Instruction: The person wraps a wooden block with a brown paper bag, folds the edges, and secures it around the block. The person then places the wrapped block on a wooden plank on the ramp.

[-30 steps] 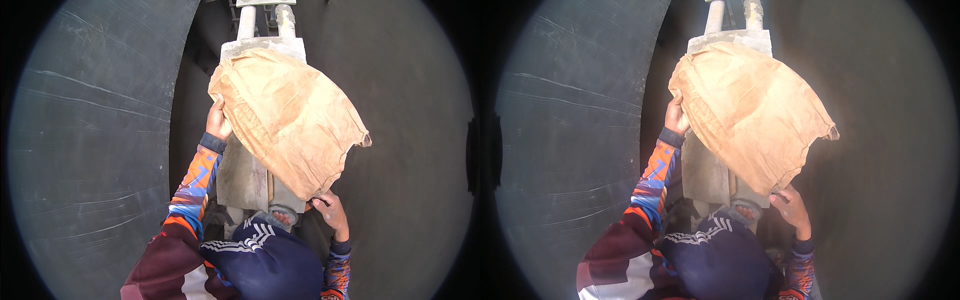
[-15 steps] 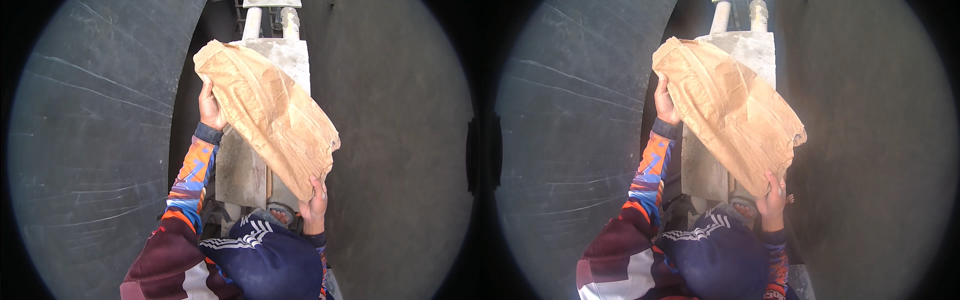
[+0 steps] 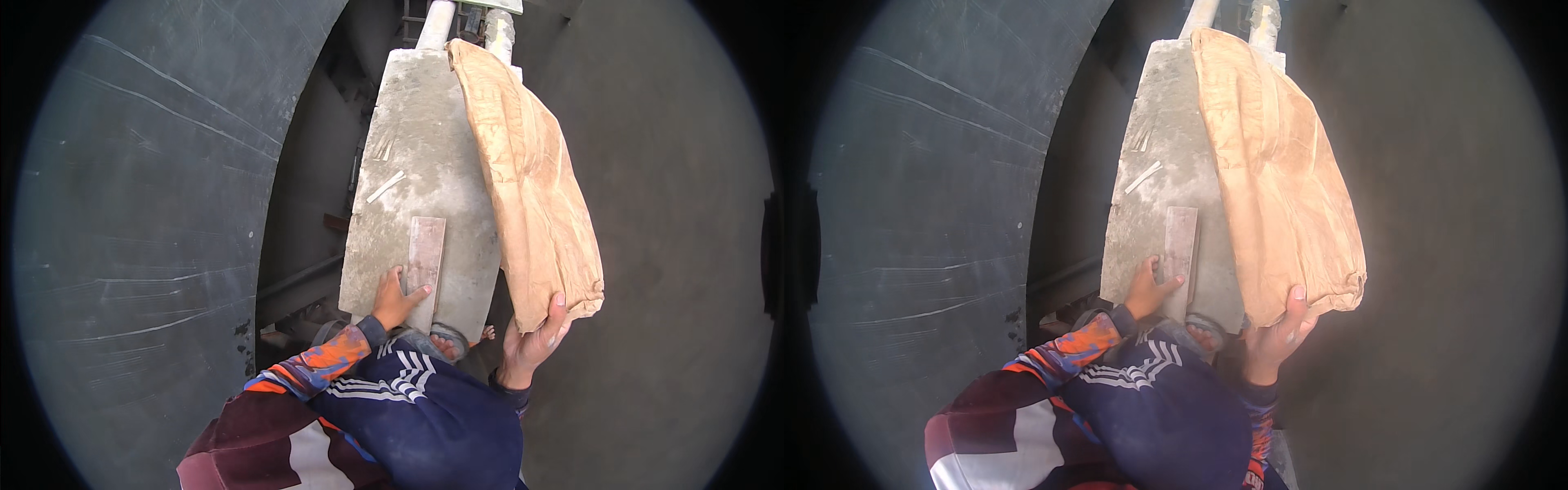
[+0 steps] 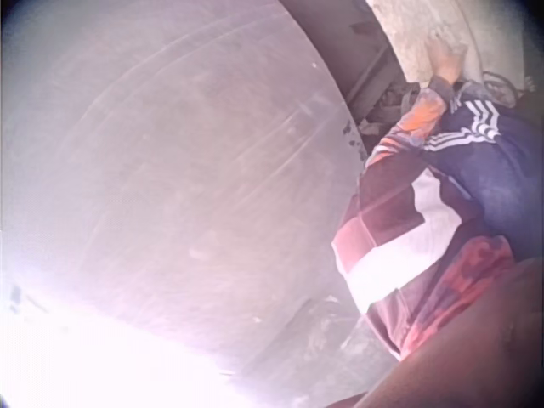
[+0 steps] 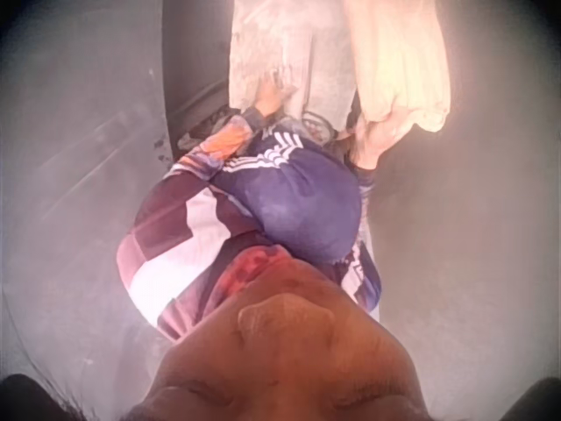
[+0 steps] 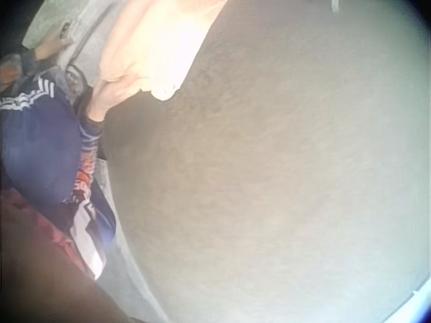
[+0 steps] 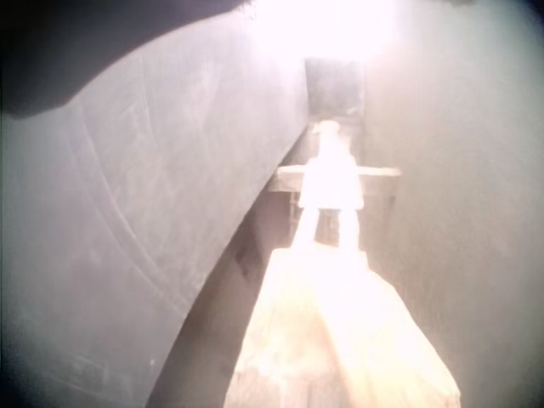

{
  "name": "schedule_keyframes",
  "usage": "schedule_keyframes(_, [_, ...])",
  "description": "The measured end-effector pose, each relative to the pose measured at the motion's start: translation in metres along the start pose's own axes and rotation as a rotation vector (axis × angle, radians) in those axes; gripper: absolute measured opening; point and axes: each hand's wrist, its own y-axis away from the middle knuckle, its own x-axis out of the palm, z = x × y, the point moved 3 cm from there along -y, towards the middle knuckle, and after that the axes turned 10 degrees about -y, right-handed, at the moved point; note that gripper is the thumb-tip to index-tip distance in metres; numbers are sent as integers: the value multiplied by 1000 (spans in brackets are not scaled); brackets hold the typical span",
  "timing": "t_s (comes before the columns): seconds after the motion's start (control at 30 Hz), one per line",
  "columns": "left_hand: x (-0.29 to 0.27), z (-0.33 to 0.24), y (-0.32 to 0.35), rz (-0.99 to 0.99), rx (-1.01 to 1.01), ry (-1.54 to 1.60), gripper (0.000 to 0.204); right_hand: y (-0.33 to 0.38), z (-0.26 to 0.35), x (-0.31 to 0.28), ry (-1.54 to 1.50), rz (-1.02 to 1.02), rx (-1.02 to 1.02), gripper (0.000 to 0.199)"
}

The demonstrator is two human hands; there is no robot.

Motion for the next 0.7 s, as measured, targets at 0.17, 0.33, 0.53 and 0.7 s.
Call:
schedule_keyframes(0.17, [9,-17,-1,-70,-22,2,96,7,-25,-12,173,-4,-57,57])
schedule_keyframes(0.33, [11,-37,-2,140,-49,99,77,7,-26,-28,279,-43,-49,54])
schedule_keyframes(0.53, [5,-47,-3,-35,67,163,57,11,-16,-31,236,5,-113,54])
schedule_keyframes(0.7, [0,-46,-15,-189,12,293,53,20,-9,-26,407,-5,-120,54])
